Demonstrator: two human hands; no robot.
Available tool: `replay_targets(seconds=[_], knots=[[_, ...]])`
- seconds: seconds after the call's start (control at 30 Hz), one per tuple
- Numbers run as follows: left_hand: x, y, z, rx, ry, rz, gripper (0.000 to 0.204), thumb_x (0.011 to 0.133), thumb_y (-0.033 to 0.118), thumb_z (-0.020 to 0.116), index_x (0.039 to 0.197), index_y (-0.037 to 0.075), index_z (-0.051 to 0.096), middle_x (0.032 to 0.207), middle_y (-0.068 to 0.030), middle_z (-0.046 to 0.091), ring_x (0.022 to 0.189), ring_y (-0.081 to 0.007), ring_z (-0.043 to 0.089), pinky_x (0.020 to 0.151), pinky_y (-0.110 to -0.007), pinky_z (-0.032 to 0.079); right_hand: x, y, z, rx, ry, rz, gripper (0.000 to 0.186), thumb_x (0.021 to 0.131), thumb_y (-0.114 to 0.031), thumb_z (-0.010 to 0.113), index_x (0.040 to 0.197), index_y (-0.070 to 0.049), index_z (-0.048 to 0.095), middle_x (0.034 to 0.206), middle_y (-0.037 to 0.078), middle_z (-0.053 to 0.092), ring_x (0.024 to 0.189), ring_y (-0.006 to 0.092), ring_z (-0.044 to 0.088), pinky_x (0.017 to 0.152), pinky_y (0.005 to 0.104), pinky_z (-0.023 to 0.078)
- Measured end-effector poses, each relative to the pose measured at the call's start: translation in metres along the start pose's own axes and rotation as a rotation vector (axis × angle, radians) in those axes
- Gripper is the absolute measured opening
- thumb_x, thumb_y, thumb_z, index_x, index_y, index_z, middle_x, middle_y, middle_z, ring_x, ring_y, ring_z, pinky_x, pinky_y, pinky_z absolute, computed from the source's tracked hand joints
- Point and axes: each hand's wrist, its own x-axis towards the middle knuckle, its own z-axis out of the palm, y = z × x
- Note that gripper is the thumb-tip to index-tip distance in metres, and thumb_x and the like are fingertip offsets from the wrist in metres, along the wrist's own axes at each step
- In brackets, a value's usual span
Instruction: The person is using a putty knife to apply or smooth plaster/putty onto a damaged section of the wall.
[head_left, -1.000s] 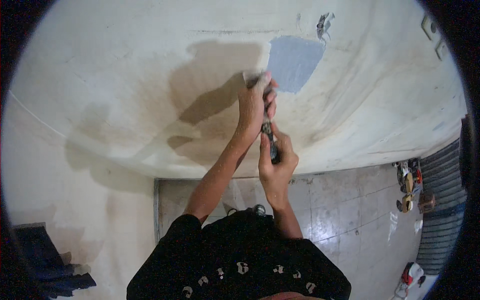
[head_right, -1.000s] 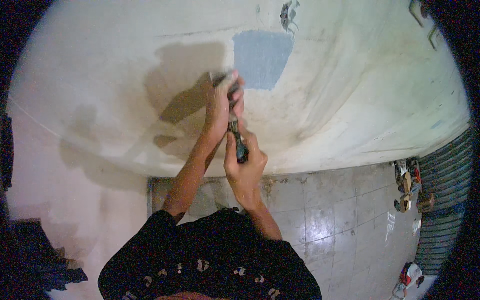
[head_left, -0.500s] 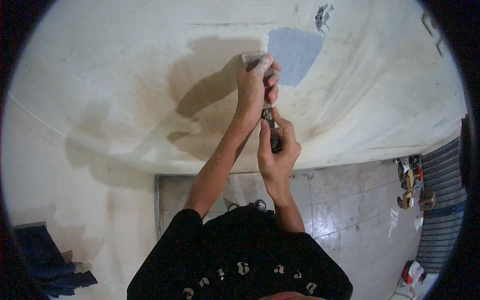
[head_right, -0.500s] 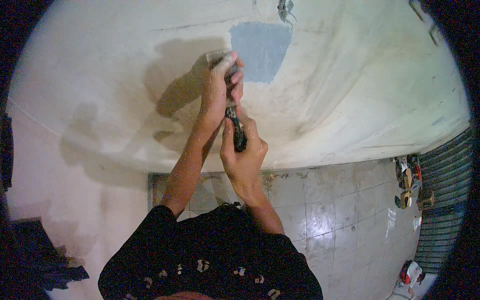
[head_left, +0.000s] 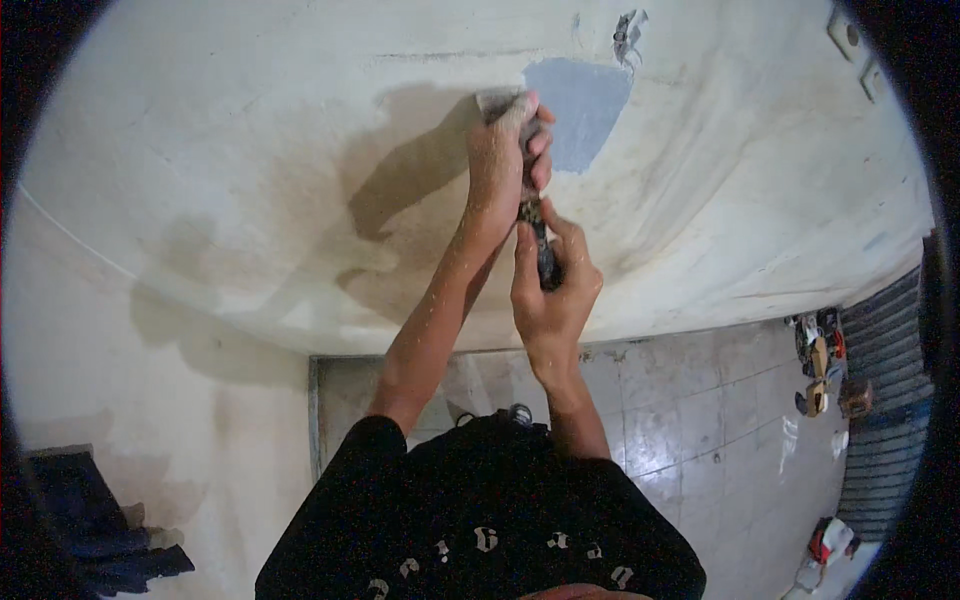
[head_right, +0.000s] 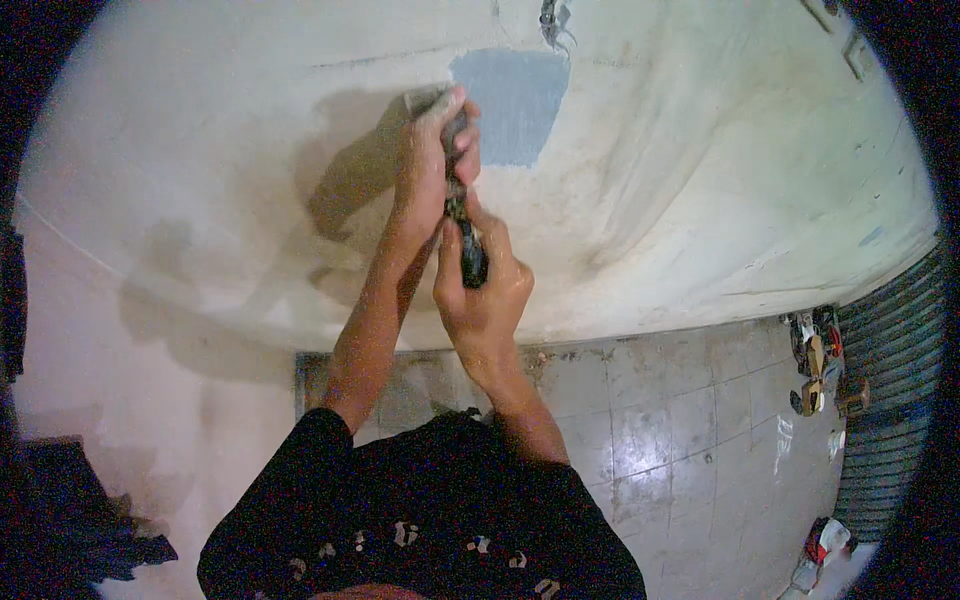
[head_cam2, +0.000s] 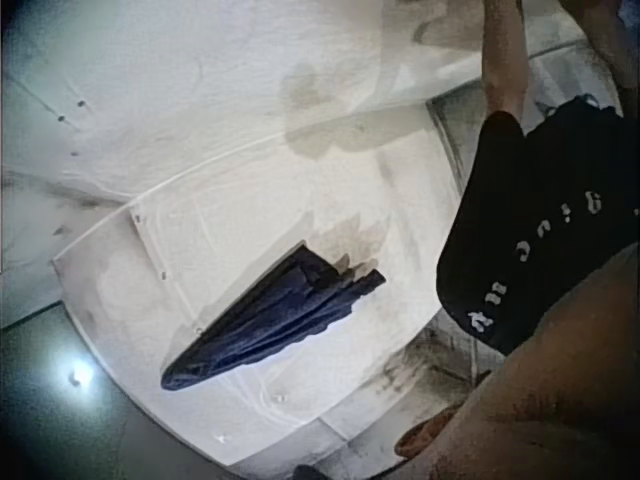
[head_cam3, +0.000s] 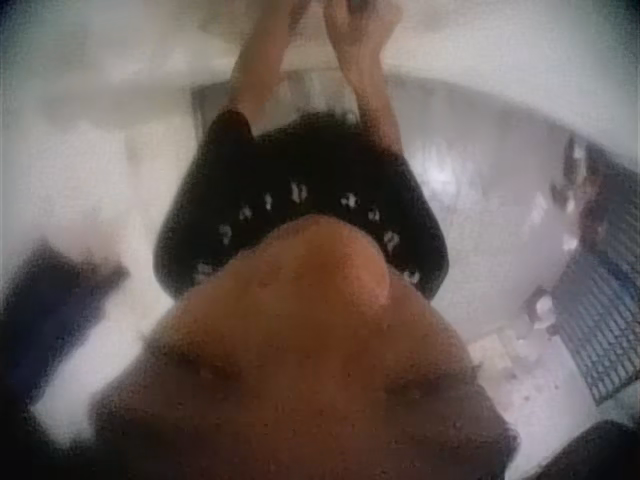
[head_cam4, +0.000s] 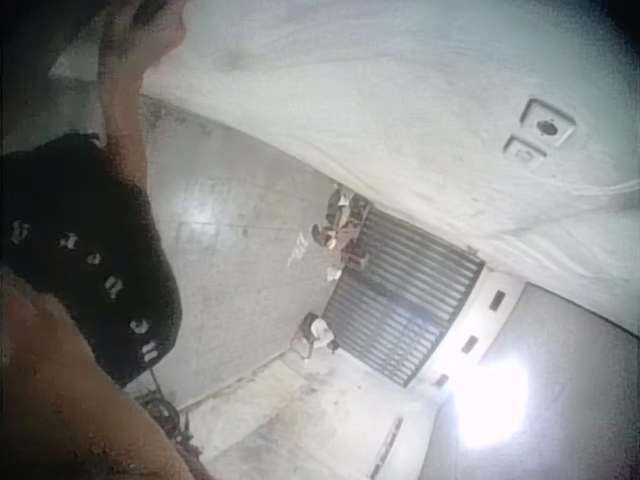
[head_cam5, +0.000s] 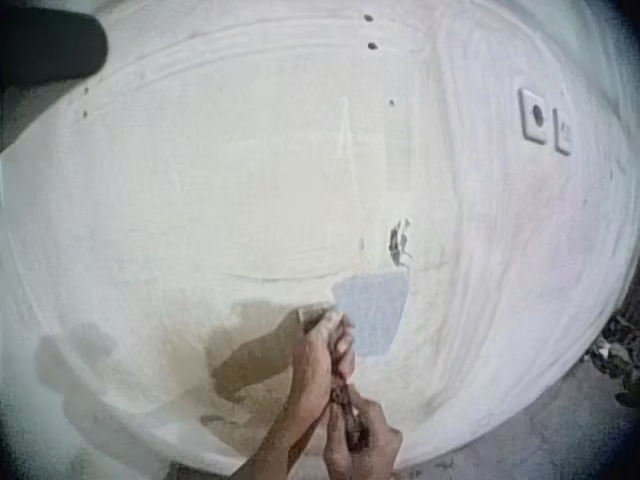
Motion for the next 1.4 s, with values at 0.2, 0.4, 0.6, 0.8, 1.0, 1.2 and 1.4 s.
replay_targets(seconds=[0.2,0.4,0.6,0.8,1.0,1.2,1.4], knots=[[-0.001,-0.017,-0.010,-0.003,0.028,-0.081,0.029,0.092,0.033,0.054,0.082,0.005,0.054,0.056,0.0018,0.042,0.037,-0.0111,0.041,0.036,-0.026,0.029,-0.003,0.004,-0.005,-0.027,-0.004,-0.018,0.026,0.088,-0.007,0.065,0.112,0.003,0.061,0.055,-0.003,0.042,0.052,0.0024,0.033,0.046,0.0208,0.024],[-0.008,-0.008,-0.003,-0.008,0.007,-0.072,0.027,0.093,0.032,0.052,0.081,0.008,0.051,0.056,0.0025,0.042,0.039,-0.0105,0.042,0.036,-0.026,0.030,-0.003,-0.011,-0.014,-0.054,-0.017,-0.021,0.024,0.086,-0.009,0.066,0.109,-0.001,0.062,0.068,0.017,0.062,0.054,0.0093,0.055,0.051,0.0266,0.046],[-0.002,0.004,0.007,-0.038,-0.039,0.033,0.027,0.093,0.032,0.052,0.080,0.008,0.051,0.054,0.0023,0.041,0.036,-0.0113,0.040,0.033,-0.027,0.028,0.011,-0.018,-0.009,0.006,0.017,-0.030,0.026,0.088,-0.008,0.065,0.111,0.002,0.062,0.054,-0.001,0.044,0.051,0.0023,0.034,0.045,0.0219,0.026],[-0.003,0.001,0.007,-0.048,-0.002,-0.023,0.026,0.092,0.030,0.054,0.081,0.006,0.052,0.057,0.0015,0.043,0.038,-0.0110,0.042,0.035,-0.026,0.030,0.007,-0.011,-0.013,-0.145,-0.028,-0.071,0.024,0.086,-0.007,0.065,0.109,-0.002,0.061,0.068,0.017,0.063,0.051,0.0159,0.061,0.049,0.0275,0.046],[0.009,-0.006,0.003,-0.037,-0.034,0.039,0.028,0.091,0.032,0.056,0.082,0.005,0.053,0.055,0.0005,0.043,0.036,-0.0127,0.040,0.034,-0.028,0.032,0.002,0.002,-0.009,-0.142,0.007,-0.079,0.021,0.087,-0.007,0.063,0.107,-0.003,0.062,0.071,0.018,0.065,0.054,0.0227,0.065,0.051,0.0318,0.048],[0.042,0.018,0.014,0.047,-0.312,0.006,0.036,0.090,0.038,0.058,0.088,0.001,0.060,0.059,-0.0014,0.051,0.044,-0.0125,0.049,0.042,-0.025,0.039,0.036,0.008,0.009,-0.051,0.128,-0.158,0.027,0.088,-0.011,0.063,0.113,-0.002,0.058,0.067,0.015,0.063,0.051,0.0219,0.061,0.050,0.0318,0.048],[-0.024,-0.159,-0.107,0.435,-0.188,-0.300,0.051,0.089,0.047,0.057,0.115,0.004,0.061,0.113,-0.0051,0.061,0.109,-0.0160,0.055,0.096,-0.031,0.040,-0.049,0.203,-0.029,-0.382,0.065,-0.069,0.026,0.092,-0.019,0.060,0.111,-0.003,0.056,0.071,0.018,0.061,0.057,0.0302,0.061,0.052,0.0381,0.046]])
